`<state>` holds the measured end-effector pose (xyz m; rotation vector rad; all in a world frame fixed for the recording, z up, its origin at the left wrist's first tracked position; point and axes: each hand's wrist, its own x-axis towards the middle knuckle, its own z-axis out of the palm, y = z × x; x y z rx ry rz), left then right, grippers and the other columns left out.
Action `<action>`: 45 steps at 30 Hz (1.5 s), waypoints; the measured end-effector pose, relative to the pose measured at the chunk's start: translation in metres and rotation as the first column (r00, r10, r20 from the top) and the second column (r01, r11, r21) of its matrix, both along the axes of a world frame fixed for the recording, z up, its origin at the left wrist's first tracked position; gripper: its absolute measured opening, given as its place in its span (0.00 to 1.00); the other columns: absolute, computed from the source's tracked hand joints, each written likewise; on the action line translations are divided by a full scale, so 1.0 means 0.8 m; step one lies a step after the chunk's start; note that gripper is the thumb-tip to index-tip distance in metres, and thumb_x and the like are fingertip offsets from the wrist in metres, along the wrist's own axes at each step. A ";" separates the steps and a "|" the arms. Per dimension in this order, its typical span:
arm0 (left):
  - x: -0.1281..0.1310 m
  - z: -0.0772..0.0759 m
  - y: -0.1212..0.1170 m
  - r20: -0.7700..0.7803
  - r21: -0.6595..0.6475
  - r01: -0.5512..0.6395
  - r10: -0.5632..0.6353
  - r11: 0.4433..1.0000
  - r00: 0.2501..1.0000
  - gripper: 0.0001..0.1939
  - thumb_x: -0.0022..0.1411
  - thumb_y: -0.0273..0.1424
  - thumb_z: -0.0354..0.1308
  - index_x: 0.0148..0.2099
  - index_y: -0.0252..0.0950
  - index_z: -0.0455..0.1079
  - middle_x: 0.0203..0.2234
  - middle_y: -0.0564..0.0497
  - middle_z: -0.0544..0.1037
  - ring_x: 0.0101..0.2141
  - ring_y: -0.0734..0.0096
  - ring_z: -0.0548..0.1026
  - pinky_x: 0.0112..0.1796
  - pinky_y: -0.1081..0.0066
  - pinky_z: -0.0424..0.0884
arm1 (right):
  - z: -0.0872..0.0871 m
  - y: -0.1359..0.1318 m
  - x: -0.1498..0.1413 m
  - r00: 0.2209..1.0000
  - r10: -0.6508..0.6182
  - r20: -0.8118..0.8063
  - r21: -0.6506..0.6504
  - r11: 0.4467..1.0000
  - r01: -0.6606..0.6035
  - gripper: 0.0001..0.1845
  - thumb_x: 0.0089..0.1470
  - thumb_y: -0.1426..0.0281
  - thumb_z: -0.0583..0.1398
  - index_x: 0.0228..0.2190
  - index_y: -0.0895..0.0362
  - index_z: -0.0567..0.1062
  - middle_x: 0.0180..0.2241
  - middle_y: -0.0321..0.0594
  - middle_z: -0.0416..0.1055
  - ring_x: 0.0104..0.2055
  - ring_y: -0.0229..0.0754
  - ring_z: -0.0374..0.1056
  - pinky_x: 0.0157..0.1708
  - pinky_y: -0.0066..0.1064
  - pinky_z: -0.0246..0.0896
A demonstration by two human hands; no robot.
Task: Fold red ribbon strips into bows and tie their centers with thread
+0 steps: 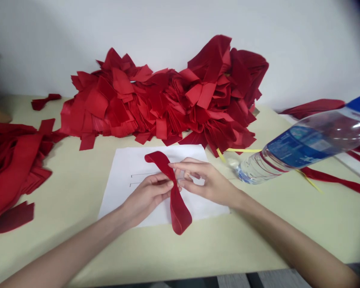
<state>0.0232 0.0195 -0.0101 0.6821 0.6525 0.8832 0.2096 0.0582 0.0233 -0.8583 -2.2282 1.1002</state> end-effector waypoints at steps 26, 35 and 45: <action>0.008 0.020 -0.017 -0.046 0.190 0.163 -0.157 0.968 0.987 0.02 0.53 0.26 0.60 0.31 0.33 0.73 0.26 0.48 0.73 0.30 0.67 0.71 0.34 0.67 0.65 | -0.003 0.012 -0.003 0.599 -0.550 0.582 0.602 0.787 0.137 0.15 0.54 0.75 0.51 0.25 0.58 0.76 0.21 0.39 0.71 0.21 0.36 0.62 0.22 0.28 0.44; -0.007 0.013 0.005 0.038 0.098 0.013 -0.017 0.995 0.999 0.05 0.59 0.26 0.55 0.33 0.34 0.72 0.34 0.48 0.70 0.37 0.68 0.70 0.42 0.67 0.64 | 0.030 0.037 0.029 0.655 -0.549 0.519 0.691 0.720 0.056 0.14 0.57 0.68 0.52 0.34 0.56 0.77 0.36 0.44 0.74 0.42 0.47 0.68 0.56 0.51 0.40; -0.008 0.012 0.005 0.001 -0.014 0.027 -0.027 1.000 1.000 0.09 0.61 0.25 0.52 0.43 0.32 0.70 0.36 0.47 0.69 0.38 0.70 0.69 0.44 0.67 0.62 | 0.068 0.055 0.057 0.532 -0.581 0.617 0.703 0.710 -0.040 0.13 0.56 0.70 0.52 0.32 0.58 0.76 0.29 0.44 0.73 0.41 0.49 0.68 0.54 0.53 0.40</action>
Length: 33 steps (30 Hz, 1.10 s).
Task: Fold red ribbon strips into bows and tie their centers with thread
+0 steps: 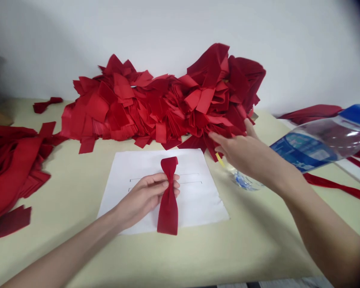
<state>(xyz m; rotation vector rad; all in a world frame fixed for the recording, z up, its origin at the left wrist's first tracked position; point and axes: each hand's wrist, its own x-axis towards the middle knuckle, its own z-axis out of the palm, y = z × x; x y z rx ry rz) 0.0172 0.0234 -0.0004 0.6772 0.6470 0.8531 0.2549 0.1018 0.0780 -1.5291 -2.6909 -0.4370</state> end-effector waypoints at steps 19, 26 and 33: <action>0.001 0.005 -0.009 -0.749 0.309 0.297 0.038 0.903 0.661 0.11 0.59 0.30 0.45 0.39 0.36 0.68 0.18 0.60 0.55 0.18 0.79 0.52 0.21 0.74 0.49 | -0.032 -0.030 -0.057 0.802 0.161 -0.575 -0.563 0.634 -0.531 0.18 0.57 0.61 0.52 0.46 0.53 0.70 0.40 0.37 0.73 0.42 0.39 0.67 0.52 0.37 0.52; -0.005 0.005 -0.005 -0.867 0.418 0.420 0.216 0.805 0.450 0.09 0.55 0.27 0.48 0.29 0.36 0.69 0.17 0.57 0.62 0.20 0.75 0.59 0.23 0.73 0.54 | -0.041 -0.032 -0.057 0.775 -0.175 -0.607 -0.721 0.533 -0.444 0.09 0.49 0.65 0.59 0.31 0.58 0.74 0.24 0.33 0.67 0.24 0.31 0.59 0.23 0.23 0.53; -0.042 0.025 0.013 -0.849 0.332 0.422 0.073 0.844 0.523 0.19 0.46 0.35 0.63 0.43 0.41 0.71 0.35 0.53 0.75 0.31 0.67 0.71 0.31 0.71 0.65 | -0.033 -0.029 -0.039 0.671 -0.409 -0.618 -0.772 0.479 -0.418 0.09 0.48 0.66 0.59 0.32 0.58 0.70 0.27 0.34 0.68 0.28 0.33 0.63 0.26 0.24 0.56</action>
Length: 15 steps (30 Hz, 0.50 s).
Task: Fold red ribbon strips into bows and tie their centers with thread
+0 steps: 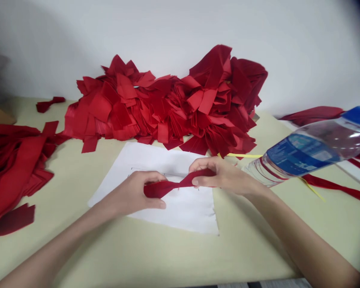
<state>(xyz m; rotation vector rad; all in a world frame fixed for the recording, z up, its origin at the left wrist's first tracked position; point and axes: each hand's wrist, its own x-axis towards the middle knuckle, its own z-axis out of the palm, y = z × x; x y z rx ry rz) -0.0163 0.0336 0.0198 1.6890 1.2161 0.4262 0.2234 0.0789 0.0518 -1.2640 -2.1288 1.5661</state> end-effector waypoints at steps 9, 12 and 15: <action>-0.016 0.008 0.009 0.154 -0.310 -0.180 0.236 0.934 0.959 0.18 0.48 0.39 0.63 0.43 0.44 0.72 0.24 0.57 0.71 0.26 0.74 0.67 0.28 0.75 0.61 | -0.016 -0.008 -0.009 0.985 -0.103 0.138 0.629 0.777 -0.007 0.22 0.42 0.53 0.63 0.38 0.53 0.74 0.40 0.38 0.71 0.45 0.45 0.65 0.50 0.40 0.54; -0.012 0.007 0.007 0.160 -0.317 -0.191 0.250 0.929 0.955 0.18 0.47 0.38 0.64 0.43 0.44 0.72 0.24 0.58 0.72 0.26 0.75 0.67 0.28 0.75 0.60 | -0.018 -0.013 -0.014 0.977 -0.090 0.192 0.722 0.687 -0.079 0.21 0.43 0.53 0.62 0.37 0.52 0.75 0.39 0.37 0.72 0.49 0.46 0.63 0.58 0.46 0.39; -0.010 0.009 0.006 0.156 -0.291 -0.193 0.245 0.937 0.957 0.17 0.47 0.37 0.64 0.43 0.44 0.72 0.25 0.58 0.73 0.27 0.75 0.67 0.29 0.75 0.60 | -0.018 -0.017 -0.017 0.977 -0.047 0.206 0.718 0.686 -0.118 0.17 0.47 0.54 0.60 0.34 0.51 0.75 0.37 0.36 0.74 0.48 0.44 0.64 0.58 0.46 0.37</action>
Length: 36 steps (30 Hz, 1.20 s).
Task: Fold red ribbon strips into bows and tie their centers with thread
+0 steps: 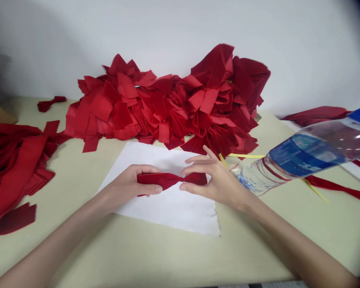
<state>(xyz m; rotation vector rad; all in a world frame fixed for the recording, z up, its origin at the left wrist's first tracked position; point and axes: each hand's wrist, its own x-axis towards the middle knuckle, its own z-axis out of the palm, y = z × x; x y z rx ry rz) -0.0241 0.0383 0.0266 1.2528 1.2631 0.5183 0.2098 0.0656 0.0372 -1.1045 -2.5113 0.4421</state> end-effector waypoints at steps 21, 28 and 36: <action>-0.015 -0.005 0.008 0.027 0.023 -0.049 0.048 0.999 0.998 0.15 0.50 0.36 0.61 0.42 0.39 0.72 0.29 0.53 0.77 0.30 0.68 0.73 0.32 0.70 0.67 | 0.000 0.012 0.014 0.998 -0.050 -0.026 -0.390 0.920 0.036 0.19 0.43 0.56 0.63 0.35 0.55 0.72 0.34 0.38 0.71 0.36 0.42 0.66 0.35 0.32 0.59; -0.025 -0.014 0.015 0.271 -0.046 -0.123 0.131 0.991 0.954 0.12 0.51 0.33 0.62 0.39 0.36 0.73 0.38 0.50 0.78 0.42 0.65 0.74 0.47 0.65 0.68 | -0.006 0.024 0.026 0.954 -0.203 -0.219 -0.676 0.737 0.002 0.16 0.46 0.58 0.60 0.26 0.60 0.72 0.23 0.34 0.66 0.25 0.32 0.61 0.25 0.26 0.56; -0.033 -0.010 0.018 0.155 0.024 -0.130 0.124 0.991 0.980 0.13 0.49 0.34 0.64 0.38 0.36 0.74 0.33 0.50 0.79 0.35 0.66 0.77 0.41 0.67 0.72 | 0.000 0.023 0.020 0.952 -0.247 -0.182 -0.581 0.808 0.098 0.14 0.45 0.60 0.61 0.25 0.60 0.72 0.25 0.37 0.68 0.26 0.34 0.62 0.25 0.26 0.56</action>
